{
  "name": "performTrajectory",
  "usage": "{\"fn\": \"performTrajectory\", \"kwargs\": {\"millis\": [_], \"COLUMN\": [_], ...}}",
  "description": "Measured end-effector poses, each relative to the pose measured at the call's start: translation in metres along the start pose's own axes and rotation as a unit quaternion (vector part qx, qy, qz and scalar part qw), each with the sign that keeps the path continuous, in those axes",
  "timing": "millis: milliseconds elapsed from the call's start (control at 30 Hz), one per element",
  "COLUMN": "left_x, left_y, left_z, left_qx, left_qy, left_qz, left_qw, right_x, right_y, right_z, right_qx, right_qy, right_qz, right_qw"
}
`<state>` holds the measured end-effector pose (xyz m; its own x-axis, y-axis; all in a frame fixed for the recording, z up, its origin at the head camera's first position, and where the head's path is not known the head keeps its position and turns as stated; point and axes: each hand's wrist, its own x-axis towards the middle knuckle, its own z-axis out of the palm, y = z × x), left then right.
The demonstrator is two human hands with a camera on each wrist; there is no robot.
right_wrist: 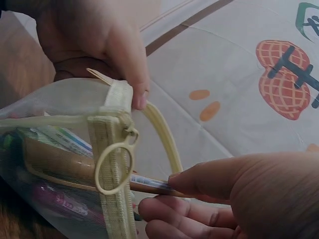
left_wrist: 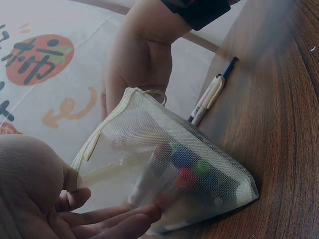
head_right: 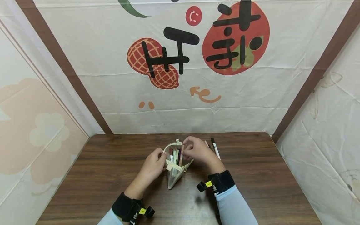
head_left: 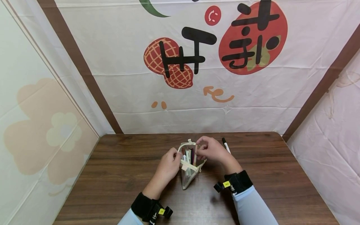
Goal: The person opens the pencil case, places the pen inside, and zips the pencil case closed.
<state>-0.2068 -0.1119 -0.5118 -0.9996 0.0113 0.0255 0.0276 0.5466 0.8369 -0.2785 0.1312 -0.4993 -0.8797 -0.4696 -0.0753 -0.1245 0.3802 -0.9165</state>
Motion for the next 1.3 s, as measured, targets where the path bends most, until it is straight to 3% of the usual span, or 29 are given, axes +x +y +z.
{"fn": "performTrajectory", "kwargs": {"millis": [133, 333, 633, 800, 967, 1300], "left_x": [0.000, 0.000, 0.000, 0.000, 0.000, -0.001], "left_y": [0.000, 0.000, 0.001, 0.000, -0.001, 0.000], "left_z": [0.000, 0.001, 0.002, 0.002, 0.002, 0.001], "left_qx": [0.001, -0.007, -0.006, -0.004, -0.005, -0.010], "left_qy": [-0.001, -0.005, 0.001, 0.001, -0.003, -0.012], "left_qz": [0.001, -0.003, 0.002, 0.004, 0.002, -0.008], "left_qw": [1.0000, 1.0000, 1.0000, 1.0000, 1.0000, 0.9998], "right_x": [0.000, -0.003, -0.006, -0.011, -0.016, -0.026], "right_y": [0.000, -0.001, 0.010, 0.018, 0.029, 0.046], "right_z": [0.001, -0.004, -0.027, -0.043, -0.057, -0.076], "right_qx": [-0.030, -0.046, -0.083, -0.139, -0.209, -0.237], "right_qy": [-0.018, -0.013, 0.059, 0.106, 0.139, 0.157], "right_qz": [-0.006, -0.004, 0.032, 0.062, 0.111, 0.189], "right_qw": [0.9994, 0.9989, 0.9942, 0.9827, 0.9616, 0.9400]}}
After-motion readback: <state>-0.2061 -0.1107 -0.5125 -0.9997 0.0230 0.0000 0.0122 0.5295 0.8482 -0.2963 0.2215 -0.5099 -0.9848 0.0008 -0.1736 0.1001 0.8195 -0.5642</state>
